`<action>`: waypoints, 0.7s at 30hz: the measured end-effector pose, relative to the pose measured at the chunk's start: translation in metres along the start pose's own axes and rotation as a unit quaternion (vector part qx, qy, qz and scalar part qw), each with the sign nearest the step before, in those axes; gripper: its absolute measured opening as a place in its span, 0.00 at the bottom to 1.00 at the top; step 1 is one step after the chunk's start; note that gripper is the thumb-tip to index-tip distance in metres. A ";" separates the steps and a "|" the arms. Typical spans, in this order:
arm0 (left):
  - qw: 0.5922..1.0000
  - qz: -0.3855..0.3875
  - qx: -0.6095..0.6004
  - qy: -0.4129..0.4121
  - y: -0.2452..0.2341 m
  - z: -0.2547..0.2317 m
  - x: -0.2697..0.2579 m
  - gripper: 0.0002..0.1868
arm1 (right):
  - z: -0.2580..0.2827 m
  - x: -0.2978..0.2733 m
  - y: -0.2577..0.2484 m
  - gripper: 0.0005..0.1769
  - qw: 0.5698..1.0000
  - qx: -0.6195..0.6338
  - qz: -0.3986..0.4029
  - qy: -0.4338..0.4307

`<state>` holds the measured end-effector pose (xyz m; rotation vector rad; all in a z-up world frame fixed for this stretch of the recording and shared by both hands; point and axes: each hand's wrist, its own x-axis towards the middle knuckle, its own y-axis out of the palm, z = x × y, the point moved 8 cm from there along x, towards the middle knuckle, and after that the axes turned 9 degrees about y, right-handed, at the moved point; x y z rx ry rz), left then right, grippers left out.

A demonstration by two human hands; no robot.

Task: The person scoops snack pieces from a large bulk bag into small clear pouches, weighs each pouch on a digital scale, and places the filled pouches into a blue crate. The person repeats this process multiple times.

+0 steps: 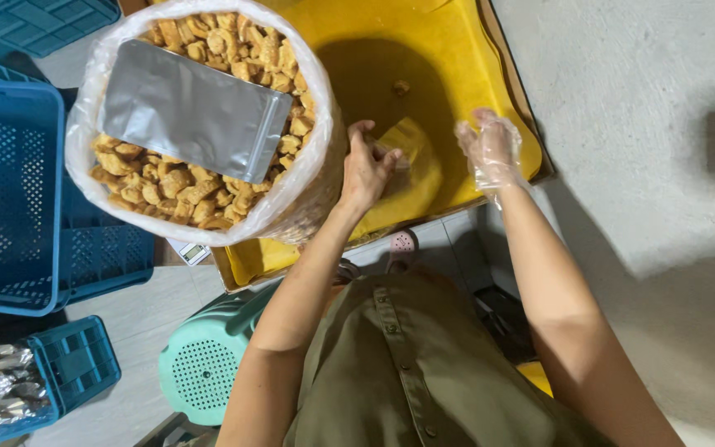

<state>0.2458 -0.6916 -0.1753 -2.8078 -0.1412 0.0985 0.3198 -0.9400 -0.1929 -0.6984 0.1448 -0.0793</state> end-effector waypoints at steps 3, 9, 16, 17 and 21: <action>0.995 -0.002 0.025 0.099 0.022 -0.013 0.003 0.34 | 0.011 -0.019 0.033 0.14 0.887 0.358 0.221 0.189; 0.979 0.056 0.104 0.165 0.044 -0.016 -0.008 0.26 | 0.070 -0.028 0.033 0.08 0.977 -0.030 0.185 -0.098; 0.849 0.237 0.441 0.169 0.065 0.035 0.001 0.18 | 0.051 0.011 0.061 0.07 0.967 0.039 0.249 -0.019; 0.827 0.270 0.474 0.138 0.068 0.047 0.003 0.19 | 0.047 0.019 0.070 0.07 0.953 0.089 0.289 0.009; 0.962 0.083 0.236 0.108 0.045 0.051 0.028 0.32 | 0.022 0.067 0.105 0.13 0.856 0.255 0.427 0.144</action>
